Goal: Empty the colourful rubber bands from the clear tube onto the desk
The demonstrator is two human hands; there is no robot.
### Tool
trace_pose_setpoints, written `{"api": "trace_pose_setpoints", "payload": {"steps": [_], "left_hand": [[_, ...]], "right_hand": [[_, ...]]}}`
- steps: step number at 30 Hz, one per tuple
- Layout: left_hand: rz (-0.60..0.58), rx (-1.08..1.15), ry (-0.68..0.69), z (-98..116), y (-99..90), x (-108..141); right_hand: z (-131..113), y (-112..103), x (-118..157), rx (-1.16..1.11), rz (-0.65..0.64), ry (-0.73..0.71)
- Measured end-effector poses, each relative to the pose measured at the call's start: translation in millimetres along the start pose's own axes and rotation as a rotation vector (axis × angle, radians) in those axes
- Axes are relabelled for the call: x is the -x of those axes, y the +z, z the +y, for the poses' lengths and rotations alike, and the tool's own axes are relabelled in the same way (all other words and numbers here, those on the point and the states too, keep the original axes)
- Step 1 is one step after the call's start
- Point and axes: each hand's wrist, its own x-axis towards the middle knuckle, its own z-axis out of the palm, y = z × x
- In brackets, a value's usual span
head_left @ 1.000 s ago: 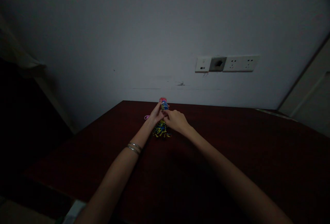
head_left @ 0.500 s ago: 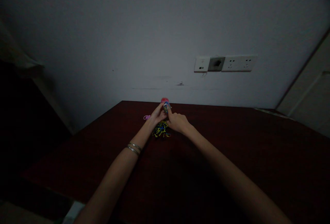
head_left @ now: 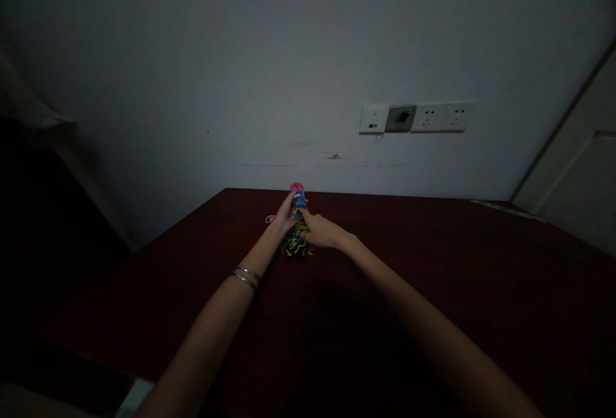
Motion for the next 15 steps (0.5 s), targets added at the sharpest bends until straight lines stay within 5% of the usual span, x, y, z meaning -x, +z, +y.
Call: {"api": "trace_pose_setpoints", "payload": {"steps": [7,15], "left_hand": [[0.123,0.103,0.034,6,-0.5,5],[-0.096,0.133,0.01,-3,8.3,14]], "right_hand": [[-11,-4,7,0.176,0.062,0.002],[-3,12,3,0.284,0.051,0.133]]}}
